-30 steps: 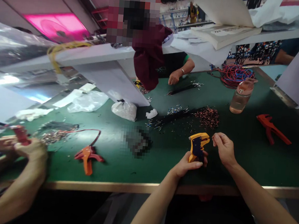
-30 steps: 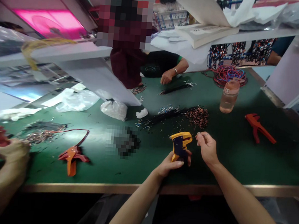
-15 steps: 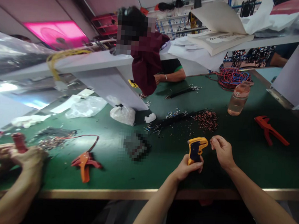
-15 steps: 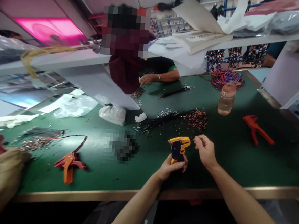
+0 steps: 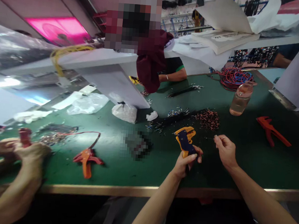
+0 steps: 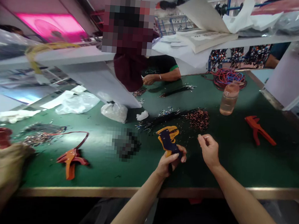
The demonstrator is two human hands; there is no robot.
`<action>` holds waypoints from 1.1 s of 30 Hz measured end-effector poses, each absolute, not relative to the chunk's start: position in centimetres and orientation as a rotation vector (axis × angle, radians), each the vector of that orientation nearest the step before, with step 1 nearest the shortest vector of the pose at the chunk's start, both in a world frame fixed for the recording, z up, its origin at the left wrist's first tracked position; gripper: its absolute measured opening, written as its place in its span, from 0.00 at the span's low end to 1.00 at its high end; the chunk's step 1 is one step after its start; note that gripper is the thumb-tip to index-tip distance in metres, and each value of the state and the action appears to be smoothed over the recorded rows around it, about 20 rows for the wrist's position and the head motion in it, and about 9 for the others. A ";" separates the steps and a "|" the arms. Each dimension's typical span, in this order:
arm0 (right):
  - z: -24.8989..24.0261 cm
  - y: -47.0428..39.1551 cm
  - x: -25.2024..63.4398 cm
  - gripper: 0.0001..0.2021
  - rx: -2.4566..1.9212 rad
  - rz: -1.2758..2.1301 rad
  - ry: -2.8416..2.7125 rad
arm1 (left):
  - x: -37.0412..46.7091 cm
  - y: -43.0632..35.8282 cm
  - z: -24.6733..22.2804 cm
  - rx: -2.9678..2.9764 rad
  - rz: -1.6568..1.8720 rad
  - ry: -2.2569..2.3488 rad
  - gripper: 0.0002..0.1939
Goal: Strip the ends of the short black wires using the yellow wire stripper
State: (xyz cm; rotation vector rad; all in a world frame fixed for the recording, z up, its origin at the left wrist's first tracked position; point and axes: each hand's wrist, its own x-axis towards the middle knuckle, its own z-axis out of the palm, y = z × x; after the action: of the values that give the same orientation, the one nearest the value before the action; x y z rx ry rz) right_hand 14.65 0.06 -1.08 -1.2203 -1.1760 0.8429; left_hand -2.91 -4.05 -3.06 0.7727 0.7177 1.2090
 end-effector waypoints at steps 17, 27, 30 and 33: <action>-2.3 -0.1 14.1 0.12 -1.092 0.669 -1.626 | -3.5 -3.8 -3.5 0.831 1.232 0.893 0.30; -1.9 0.3 14.0 0.08 -1.202 0.633 -1.681 | -4.3 -3.7 -2.2 0.728 1.238 1.038 0.32; -1.9 0.4 13.8 0.10 -1.238 0.748 -1.533 | -4.4 -3.8 -2.3 0.647 1.236 1.075 0.31; -1.7 0.3 13.5 0.11 -1.210 0.863 -1.417 | -4.4 -3.9 -2.6 0.644 1.176 1.139 0.29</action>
State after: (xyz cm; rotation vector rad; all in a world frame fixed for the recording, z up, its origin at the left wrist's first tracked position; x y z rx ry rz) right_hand 13.53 0.35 -1.74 -1.2099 -1.4171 0.8626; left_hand -4.44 -3.89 -2.57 0.6445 1.1392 1.1760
